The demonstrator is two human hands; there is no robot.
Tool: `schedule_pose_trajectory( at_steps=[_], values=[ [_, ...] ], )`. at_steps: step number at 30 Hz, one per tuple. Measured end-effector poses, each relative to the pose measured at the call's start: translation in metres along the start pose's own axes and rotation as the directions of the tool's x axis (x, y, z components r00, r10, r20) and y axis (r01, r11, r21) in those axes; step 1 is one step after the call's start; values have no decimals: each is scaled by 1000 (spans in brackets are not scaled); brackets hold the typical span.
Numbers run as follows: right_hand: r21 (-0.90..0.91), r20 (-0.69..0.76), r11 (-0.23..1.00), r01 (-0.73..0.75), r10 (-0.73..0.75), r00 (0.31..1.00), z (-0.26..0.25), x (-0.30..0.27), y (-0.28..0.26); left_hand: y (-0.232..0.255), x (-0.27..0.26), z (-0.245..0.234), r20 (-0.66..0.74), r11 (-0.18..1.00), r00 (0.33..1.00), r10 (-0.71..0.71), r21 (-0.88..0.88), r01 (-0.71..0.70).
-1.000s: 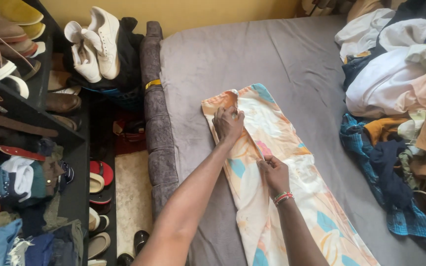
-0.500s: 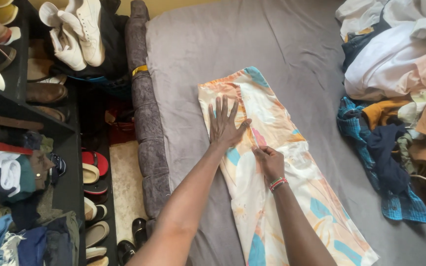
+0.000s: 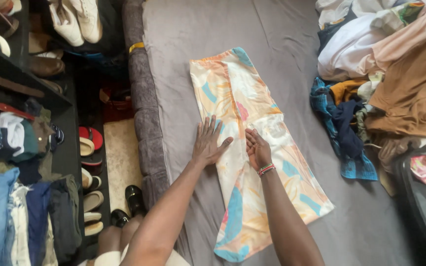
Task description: Folding pants and a patterned cloth on a bed and placing them into a suitcase.
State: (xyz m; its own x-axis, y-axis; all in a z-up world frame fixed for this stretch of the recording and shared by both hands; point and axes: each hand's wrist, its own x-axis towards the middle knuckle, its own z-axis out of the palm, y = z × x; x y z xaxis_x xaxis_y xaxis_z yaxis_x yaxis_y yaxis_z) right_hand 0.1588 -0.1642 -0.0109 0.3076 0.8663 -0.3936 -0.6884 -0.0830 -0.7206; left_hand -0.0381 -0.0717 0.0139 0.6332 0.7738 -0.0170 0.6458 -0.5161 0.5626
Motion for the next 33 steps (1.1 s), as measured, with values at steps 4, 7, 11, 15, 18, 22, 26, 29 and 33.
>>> schedule_pose_trajectory(
  at_steps=[4, 7, 11, 15, 18, 22, 26, 29, 33],
  values=[
    [-46, -86, 999, 1, -5, 996, -18, -54, 12, 11, -58, 18, -17, 996, 999, -27, -82, 25],
    [99, -51, 995, 19, -14, 999, -23, -98, 23, 19, -99, 28, -193, 975, 981, -11, -219, -32],
    [194, -53, 981, 32, -22, 998, -31, -160, 44, 33, -148, 38, -122, 972, 992, -25, -236, -5],
    [239, -21, 971, 26, -22, 1000, -39, -201, 62, 53, -189, 46, -34, 953, 995, -96, -293, 82],
    [220, 5, 975, 27, -29, 1000, -46, -219, 71, 77, -227, 53, -61, 949, 986, -155, -287, 132],
    [183, 22, 983, 0, -4, 1000, -48, -235, 72, 86, -266, 69, -144, 964, 988, -56, -265, 16],
    [112, -22, 994, -3, 6, 1000, -51, -256, 77, 113, -289, 42, -173, 981, 980, -97, -181, 65],
    [80, -21, 996, 33, -31, 999, -52, -261, 78, 122, -293, 33, -87, 965, 974, -209, -178, 192],
    [18, -41, 998, 66, -65, 997, -53, -275, 80, 137, -299, 35, -65, 911, 963, -262, -346, 224]
  ],
)
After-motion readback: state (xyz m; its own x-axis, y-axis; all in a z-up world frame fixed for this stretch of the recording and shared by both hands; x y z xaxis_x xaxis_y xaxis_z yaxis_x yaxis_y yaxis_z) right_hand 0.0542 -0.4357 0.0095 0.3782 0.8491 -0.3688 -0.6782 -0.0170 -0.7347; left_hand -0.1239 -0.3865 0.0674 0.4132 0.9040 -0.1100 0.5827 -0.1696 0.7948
